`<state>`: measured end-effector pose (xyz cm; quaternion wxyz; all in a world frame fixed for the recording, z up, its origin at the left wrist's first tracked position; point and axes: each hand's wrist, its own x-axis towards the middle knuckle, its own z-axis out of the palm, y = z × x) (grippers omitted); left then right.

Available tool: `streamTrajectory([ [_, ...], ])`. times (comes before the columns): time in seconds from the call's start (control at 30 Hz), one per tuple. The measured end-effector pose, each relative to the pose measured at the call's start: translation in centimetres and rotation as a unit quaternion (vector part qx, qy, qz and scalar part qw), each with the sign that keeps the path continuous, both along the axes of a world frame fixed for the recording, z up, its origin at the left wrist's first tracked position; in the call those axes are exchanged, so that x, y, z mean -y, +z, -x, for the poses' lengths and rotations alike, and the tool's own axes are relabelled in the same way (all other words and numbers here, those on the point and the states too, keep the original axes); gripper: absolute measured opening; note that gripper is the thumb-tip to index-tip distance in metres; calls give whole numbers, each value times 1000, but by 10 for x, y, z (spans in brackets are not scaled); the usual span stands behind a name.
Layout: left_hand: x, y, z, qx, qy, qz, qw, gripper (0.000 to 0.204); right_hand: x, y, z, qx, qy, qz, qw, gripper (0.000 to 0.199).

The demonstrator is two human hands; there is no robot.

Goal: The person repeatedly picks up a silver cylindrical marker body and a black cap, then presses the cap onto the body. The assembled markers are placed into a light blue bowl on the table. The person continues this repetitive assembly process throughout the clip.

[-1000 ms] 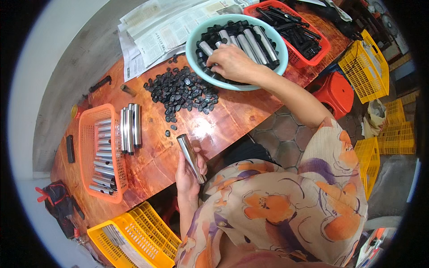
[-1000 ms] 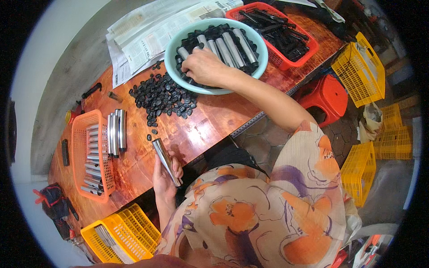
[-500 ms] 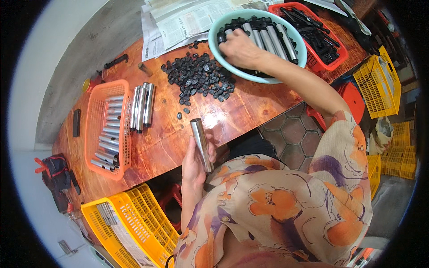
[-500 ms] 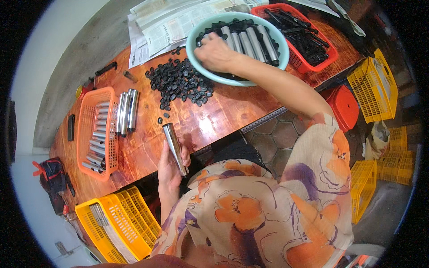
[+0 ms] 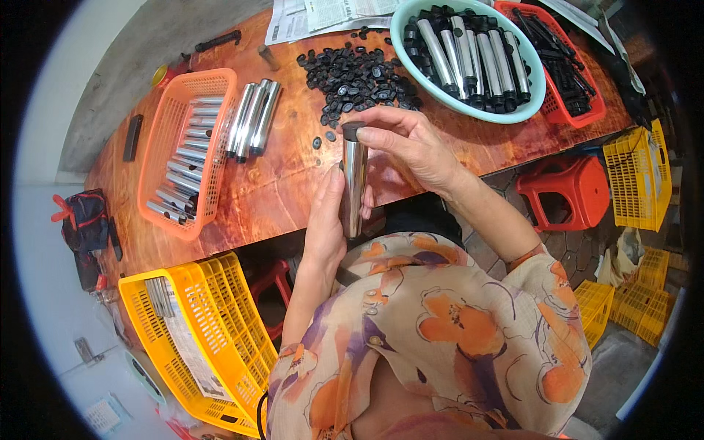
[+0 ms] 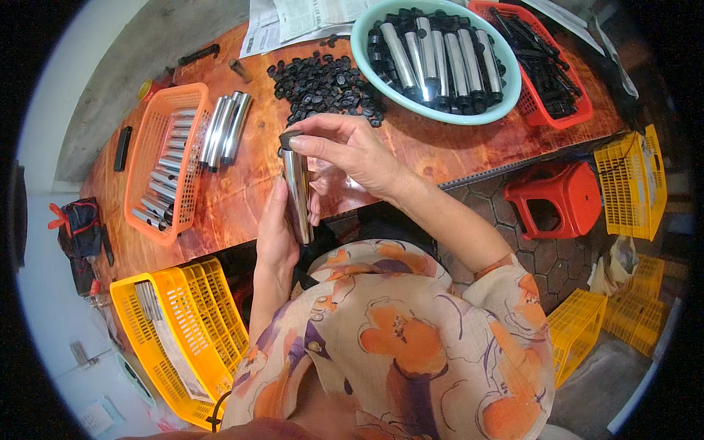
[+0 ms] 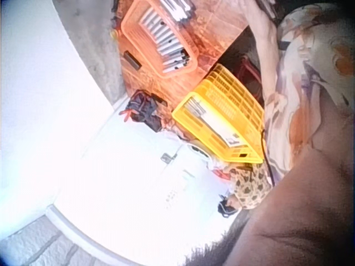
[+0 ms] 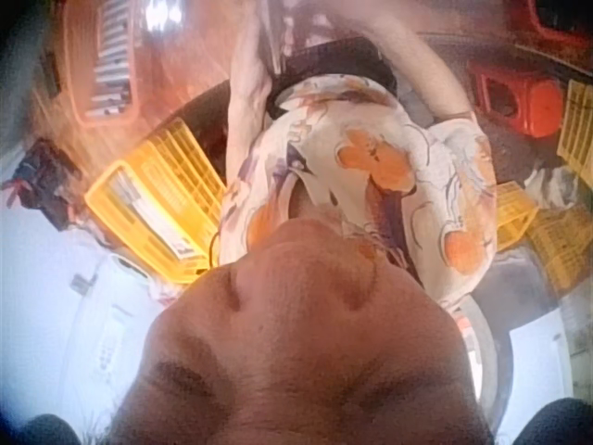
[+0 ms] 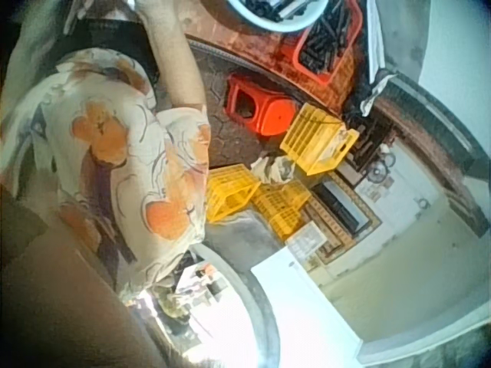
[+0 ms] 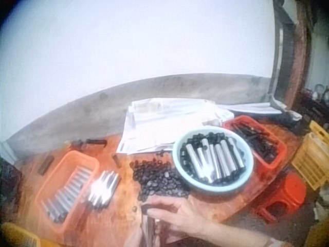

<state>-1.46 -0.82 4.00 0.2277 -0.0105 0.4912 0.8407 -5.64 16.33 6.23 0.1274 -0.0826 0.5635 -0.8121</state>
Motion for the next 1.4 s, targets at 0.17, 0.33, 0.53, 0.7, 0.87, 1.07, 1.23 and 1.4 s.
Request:
streamTrajectory([
  [0.17, -3, 0, 1, -40, 11, 19, 999, 40, 1, -5, -3, -49, -20, -20, 998, 32],
  [0.33, -5, -1, 0, -28, 79, 10, 996, 38, 10, -21, -21, -125, -56, -35, 990, 49],
  [0.53, -2, -25, -1, -64, 139, 86, 984, 35, 34, -41, -57, -2, -19, -79, 997, 63],
  [0.7, -3, -26, -4, -123, 120, 131, 976, 32, 29, -51, -56, -172, -106, -272, 941, 47],
  [0.87, 8, -2, 15, -146, 154, 161, 964, 49, 15, -62, -55, -302, -155, -324, 883, 46],
  [1.07, 20, 31, 22, -272, -70, 244, 928, 48, 2, -56, -60, -452, -121, -397, 790, 50],
  [1.23, 13, 43, 13, -468, -135, 240, 840, 39, -10, -45, -75, -430, -70, -327, 839, 39],
  [1.4, 17, 55, -3, -526, -267, 199, 782, 64, -11, -26, -80, -213, 160, -91, 960, 23],
])
